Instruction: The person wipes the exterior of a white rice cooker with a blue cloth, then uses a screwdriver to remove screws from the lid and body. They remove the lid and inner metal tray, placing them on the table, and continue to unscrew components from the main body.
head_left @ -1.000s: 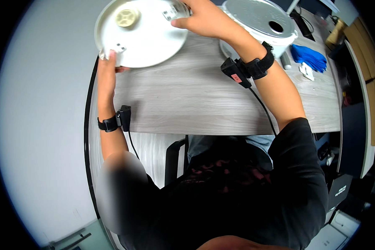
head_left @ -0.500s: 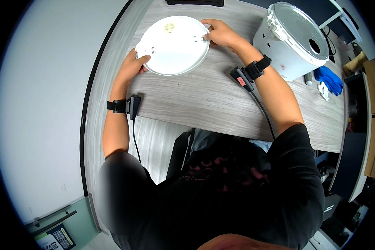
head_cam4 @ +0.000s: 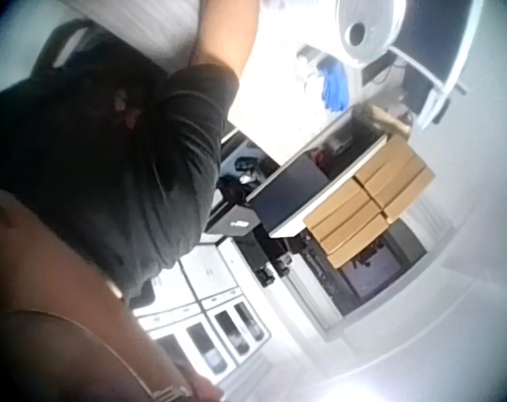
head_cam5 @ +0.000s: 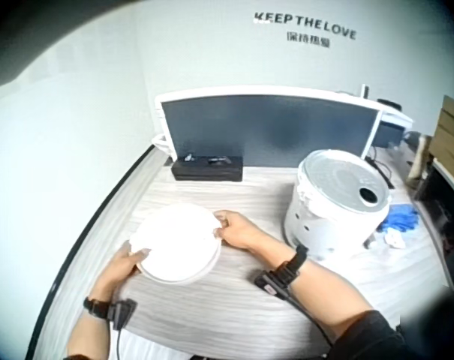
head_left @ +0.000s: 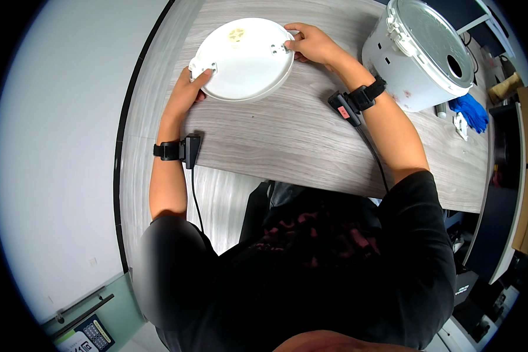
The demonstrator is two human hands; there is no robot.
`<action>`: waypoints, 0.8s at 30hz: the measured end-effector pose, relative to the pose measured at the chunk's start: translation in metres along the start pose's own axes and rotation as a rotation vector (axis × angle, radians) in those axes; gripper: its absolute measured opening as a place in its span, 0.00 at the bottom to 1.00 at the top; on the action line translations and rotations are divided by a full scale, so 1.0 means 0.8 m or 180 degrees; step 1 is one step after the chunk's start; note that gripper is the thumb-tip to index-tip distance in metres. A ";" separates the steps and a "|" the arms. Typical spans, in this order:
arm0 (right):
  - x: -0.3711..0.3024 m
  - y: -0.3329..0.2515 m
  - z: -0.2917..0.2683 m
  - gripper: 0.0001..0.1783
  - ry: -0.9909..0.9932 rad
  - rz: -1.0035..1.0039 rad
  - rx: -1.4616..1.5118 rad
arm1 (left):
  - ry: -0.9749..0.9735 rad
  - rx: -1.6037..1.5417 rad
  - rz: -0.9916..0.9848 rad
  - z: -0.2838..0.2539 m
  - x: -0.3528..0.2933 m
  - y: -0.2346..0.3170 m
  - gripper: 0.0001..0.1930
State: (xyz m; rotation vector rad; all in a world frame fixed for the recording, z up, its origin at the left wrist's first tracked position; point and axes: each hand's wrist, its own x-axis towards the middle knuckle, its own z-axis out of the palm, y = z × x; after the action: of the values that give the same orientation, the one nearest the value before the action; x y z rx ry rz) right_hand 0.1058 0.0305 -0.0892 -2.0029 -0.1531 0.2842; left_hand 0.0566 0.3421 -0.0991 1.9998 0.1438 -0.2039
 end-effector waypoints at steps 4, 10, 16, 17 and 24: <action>-0.027 -0.001 -0.010 0.31 -0.0091 0.0031 -0.0119 | 0.0365 0.0333 0.0130 -0.002 -0.003 -0.010 0.41; -0.110 0.006 -0.044 0.29 -0.0382 -0.0299 -0.0689 | 0.1213 0.1224 0.1116 -0.001 -0.046 0.021 0.35; -0.207 0.034 -0.102 0.22 -0.0413 -0.0351 -0.0629 | -0.0418 0.0249 0.1800 0.088 -0.096 0.109 0.17; -0.223 0.039 -0.113 0.22 -0.0329 -0.0228 -0.0637 | -0.0711 0.0227 0.1829 0.108 -0.103 0.125 0.17; -0.303 0.068 -0.195 0.09 0.0776 0.0062 -0.0712 | -0.1941 0.0525 0.2385 0.236 -0.125 0.210 0.20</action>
State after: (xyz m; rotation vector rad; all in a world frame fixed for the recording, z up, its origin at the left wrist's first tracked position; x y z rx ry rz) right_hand -0.0873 -0.1855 -0.0421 -2.2428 -0.0106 0.0339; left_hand -0.0235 0.0990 -0.0079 1.9240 -1.0170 -0.3307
